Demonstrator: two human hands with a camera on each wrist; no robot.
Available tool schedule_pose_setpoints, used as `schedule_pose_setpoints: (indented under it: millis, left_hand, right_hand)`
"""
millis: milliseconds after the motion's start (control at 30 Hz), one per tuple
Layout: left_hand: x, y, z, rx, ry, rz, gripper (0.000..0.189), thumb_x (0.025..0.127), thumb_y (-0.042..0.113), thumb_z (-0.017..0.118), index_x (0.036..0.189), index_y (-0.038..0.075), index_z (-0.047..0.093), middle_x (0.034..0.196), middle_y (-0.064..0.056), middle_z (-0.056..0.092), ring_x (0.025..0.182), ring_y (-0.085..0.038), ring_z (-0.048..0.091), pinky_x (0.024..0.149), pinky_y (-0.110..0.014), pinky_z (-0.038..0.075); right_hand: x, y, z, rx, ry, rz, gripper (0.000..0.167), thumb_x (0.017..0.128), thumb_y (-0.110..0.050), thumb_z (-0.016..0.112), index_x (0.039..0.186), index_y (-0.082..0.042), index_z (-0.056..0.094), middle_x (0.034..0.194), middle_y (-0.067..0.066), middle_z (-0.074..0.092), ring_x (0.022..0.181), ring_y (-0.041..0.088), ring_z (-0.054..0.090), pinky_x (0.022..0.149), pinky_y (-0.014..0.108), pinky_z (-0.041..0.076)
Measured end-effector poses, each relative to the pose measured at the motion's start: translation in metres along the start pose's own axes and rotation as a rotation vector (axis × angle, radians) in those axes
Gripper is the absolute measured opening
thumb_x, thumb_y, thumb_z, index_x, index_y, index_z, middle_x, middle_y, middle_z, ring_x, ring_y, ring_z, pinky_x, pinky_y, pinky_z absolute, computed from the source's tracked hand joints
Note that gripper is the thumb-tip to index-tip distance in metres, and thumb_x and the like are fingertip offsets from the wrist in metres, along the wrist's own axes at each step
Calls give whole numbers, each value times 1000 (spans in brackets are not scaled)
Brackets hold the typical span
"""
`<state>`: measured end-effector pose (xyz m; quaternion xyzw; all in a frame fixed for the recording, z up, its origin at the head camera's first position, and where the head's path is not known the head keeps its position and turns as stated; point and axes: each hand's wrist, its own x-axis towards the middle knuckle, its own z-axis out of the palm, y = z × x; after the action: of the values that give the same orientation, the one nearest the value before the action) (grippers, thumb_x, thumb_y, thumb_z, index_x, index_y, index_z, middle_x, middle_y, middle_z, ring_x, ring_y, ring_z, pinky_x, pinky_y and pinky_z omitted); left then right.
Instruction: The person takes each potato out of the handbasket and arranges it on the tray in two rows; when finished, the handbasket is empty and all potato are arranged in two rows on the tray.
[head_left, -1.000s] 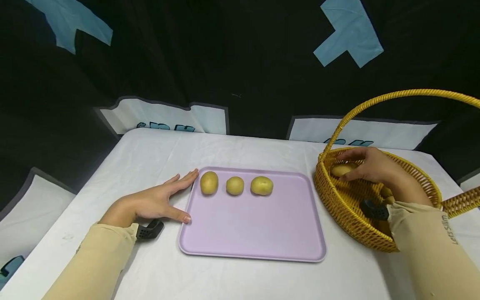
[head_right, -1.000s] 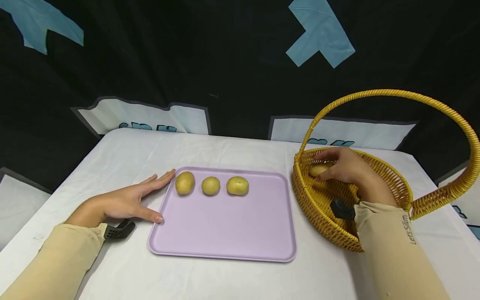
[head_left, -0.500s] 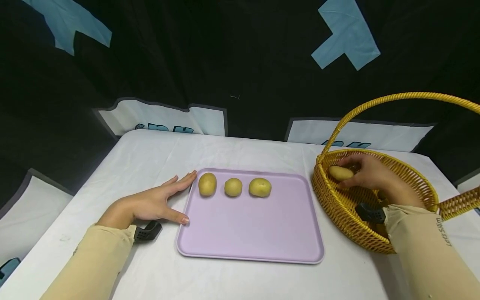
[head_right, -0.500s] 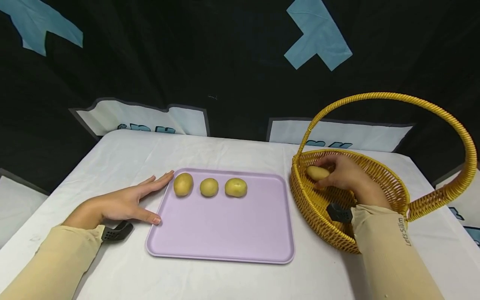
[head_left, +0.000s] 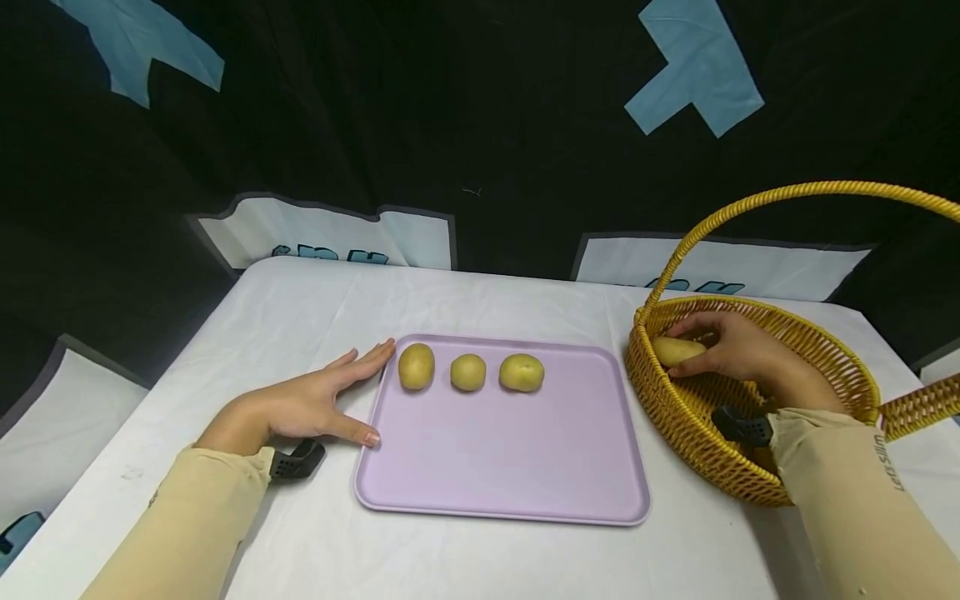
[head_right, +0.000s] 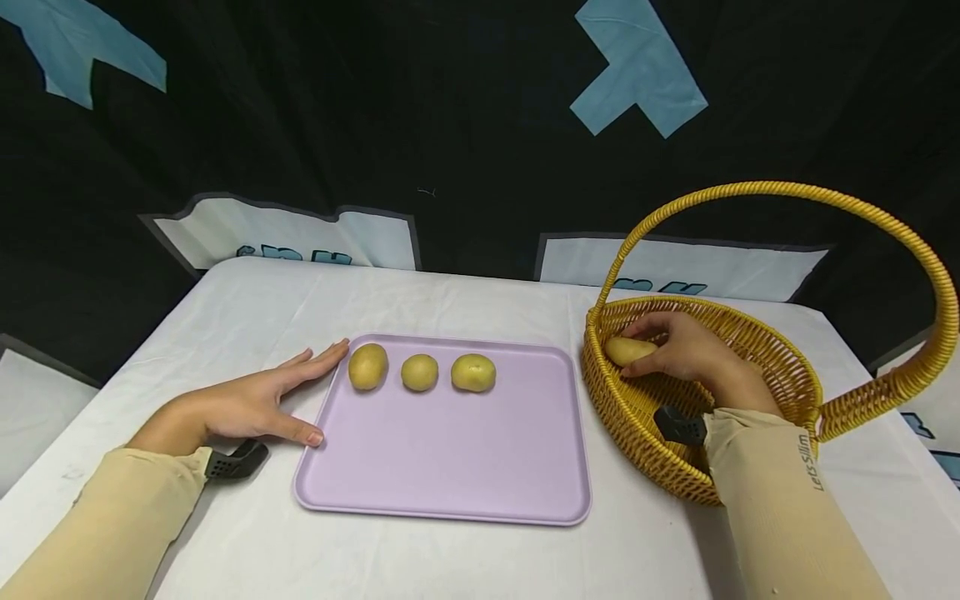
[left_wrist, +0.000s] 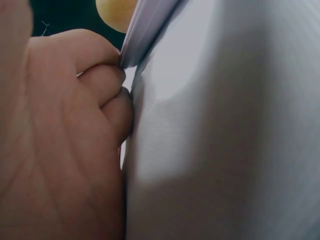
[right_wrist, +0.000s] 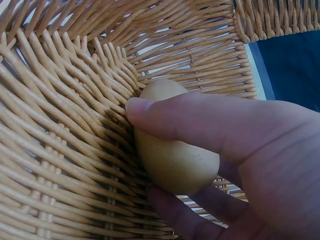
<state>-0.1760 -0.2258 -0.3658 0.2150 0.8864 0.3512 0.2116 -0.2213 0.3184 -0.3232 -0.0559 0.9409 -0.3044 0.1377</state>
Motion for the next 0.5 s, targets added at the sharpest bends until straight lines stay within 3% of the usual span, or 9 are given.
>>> schedule_pose_setpoints:
  millis: [500]
  left_hand:
    - [-1, 1, -1, -2, -3, 8, 118, 74, 46, 88, 164, 26, 14, 169, 3, 7, 150, -43, -11, 109, -75, -2]
  right_hand:
    - [-1, -3, -1, 4, -5, 26, 62, 78, -34, 88, 128, -4, 66, 127, 21, 57, 100, 31, 54, 78, 34, 47]
